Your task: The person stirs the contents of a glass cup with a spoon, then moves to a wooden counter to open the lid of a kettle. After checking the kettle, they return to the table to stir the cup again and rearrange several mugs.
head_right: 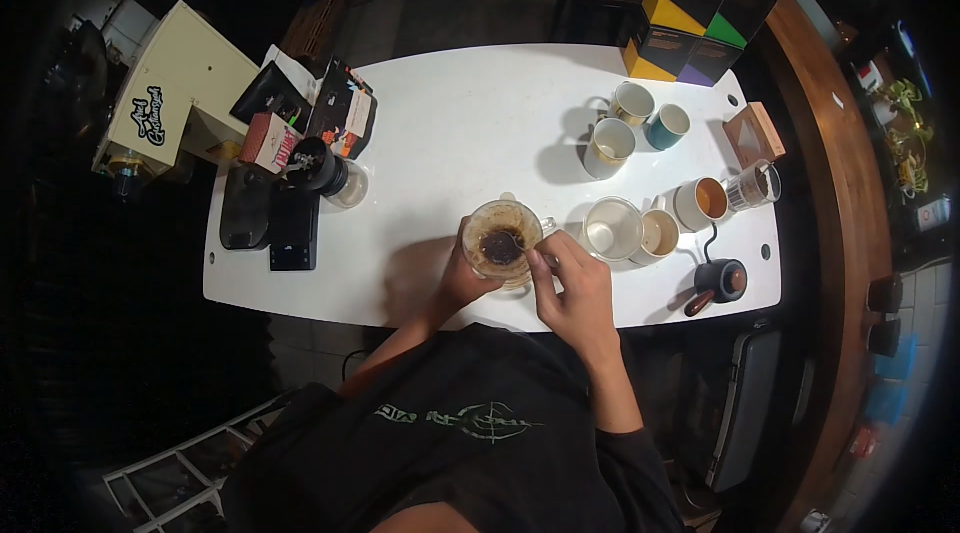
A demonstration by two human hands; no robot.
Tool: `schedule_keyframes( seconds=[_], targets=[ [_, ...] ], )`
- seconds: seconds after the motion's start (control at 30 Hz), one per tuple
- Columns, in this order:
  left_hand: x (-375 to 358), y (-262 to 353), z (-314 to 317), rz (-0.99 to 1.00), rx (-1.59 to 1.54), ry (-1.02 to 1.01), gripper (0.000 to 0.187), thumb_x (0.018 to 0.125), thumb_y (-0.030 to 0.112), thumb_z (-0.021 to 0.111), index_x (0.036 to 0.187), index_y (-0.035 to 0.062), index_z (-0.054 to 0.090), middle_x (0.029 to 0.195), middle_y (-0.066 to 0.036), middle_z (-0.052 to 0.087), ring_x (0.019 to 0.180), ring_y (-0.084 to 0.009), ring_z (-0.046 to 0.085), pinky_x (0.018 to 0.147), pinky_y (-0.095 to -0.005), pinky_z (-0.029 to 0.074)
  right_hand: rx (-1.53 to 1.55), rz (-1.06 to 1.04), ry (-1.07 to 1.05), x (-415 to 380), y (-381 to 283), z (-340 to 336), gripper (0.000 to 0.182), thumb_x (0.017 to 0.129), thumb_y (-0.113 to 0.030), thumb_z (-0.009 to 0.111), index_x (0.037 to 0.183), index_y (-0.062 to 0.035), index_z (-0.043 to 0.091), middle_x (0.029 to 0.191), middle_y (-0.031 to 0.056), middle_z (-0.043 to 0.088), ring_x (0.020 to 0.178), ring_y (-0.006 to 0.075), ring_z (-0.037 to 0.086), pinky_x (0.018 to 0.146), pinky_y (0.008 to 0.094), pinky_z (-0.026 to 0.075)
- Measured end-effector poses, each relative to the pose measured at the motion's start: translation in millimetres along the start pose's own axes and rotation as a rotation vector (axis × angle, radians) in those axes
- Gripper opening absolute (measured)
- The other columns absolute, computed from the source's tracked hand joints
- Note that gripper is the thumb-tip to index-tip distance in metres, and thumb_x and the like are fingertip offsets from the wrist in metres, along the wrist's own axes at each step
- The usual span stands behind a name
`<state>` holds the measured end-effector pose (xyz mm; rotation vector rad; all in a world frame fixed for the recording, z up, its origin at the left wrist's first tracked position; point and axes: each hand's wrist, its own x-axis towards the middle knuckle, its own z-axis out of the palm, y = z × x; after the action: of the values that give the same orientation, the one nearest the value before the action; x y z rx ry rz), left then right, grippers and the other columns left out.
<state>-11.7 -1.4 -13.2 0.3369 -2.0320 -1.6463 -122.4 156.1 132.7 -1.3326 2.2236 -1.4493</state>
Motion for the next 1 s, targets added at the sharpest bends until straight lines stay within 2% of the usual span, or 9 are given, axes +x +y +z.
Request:
schedule_keyframes(
  seconds=[0.3,0.4,0.47,0.67,0.73,0.87,1.0],
  targets=[
    [-0.1,5.0,0.2,-0.017,-0.067,-0.006,0.081,0.065,0.001,0.081,0.134,0.0062,0.040,0.126,-0.011,0.056,0.121,-0.0229,0.057,0.104,-0.0359,0.047,-0.115,-0.080,-0.005,2.0,8.8,8.3,0.009,0.092,-0.008,0.066,0.088,-0.0024,0.060,0.077,0.0104,0.060,0.063,0.0323,0.062,0.055,0.0392,0.048],
    [-1.5,4.9,0.3,-0.012,-0.090,-0.003,0.079,0.064,0.002,0.081,0.134,0.0047,0.043,0.126,-0.011,0.054,0.121,-0.0240,0.057,0.102,-0.0362,0.049,-0.114,-0.083,0.043,0.7,7.3,6.9,0.009,0.092,-0.009,0.066,0.088,-0.0028,0.060,0.078,0.0103,0.060,0.064,0.0326,0.062,0.055,0.0398,0.047],
    [-2.1,0.2,0.1,-0.009,0.023,-0.006,0.076,0.065,0.004,0.082,0.132,0.0032,0.047,0.126,-0.013,0.051,0.120,-0.0276,0.056,0.102,-0.0386,0.048,-0.116,-0.080,0.059,0.5,8.0,5.9,0.009,0.093,-0.009,0.065,0.089,-0.0028,0.060,0.078,0.0104,0.060,0.064,0.0326,0.063,0.056,0.0398,0.047],
    [-3.0,-3.3,1.0,0.029,0.089,0.036,0.076,0.064,0.008,0.084,0.131,0.0028,0.050,0.127,-0.015,0.049,0.121,-0.0344,0.051,0.103,-0.0426,0.045,0.002,0.040,0.046,0.9,15.0,6.3,0.015,0.093,-0.013,0.067,0.087,-0.0011,0.060,0.076,0.0117,0.060,0.063,0.0277,0.062,0.056,0.0389,0.046],
    [-4.1,-8.7,0.7,0.030,0.128,0.035,0.077,0.064,0.009,0.085,0.132,0.0028,0.050,0.128,-0.015,0.049,0.123,-0.0345,0.049,0.103,-0.0432,0.045,-0.035,0.109,-0.002,-2.1,19.1,2.8,0.022,0.093,-0.020,0.069,0.086,-0.0004,0.061,0.072,0.0117,0.058,0.059,0.0248,0.057,0.056,0.0370,0.044],
    [-6.7,-10.0,-4.0,0.057,0.251,0.010,0.080,0.064,0.011,0.085,0.135,0.0031,0.049,0.132,-0.015,0.047,0.128,-0.0347,0.045,0.106,-0.0451,0.043,-0.037,0.159,-0.002,-7.6,22.4,-0.8,0.028,0.092,-0.026,0.072,0.086,-0.0002,0.061,0.069,0.0115,0.057,0.057,0.0242,0.054,0.055,0.0358,0.043],
    [-4.8,-8.1,-6.3,0.117,0.276,0.015,0.082,0.065,0.014,0.085,0.136,0.0028,0.048,0.135,-0.016,0.044,0.129,-0.0353,0.043,0.109,-0.0466,0.040,-0.042,0.208,-0.019,-11.8,23.3,-4.7,0.035,0.092,-0.033,0.070,0.089,0.0000,0.059,0.066,0.0125,0.056,0.057,0.0265,0.054,0.056,0.0381,0.044]
  ],
)
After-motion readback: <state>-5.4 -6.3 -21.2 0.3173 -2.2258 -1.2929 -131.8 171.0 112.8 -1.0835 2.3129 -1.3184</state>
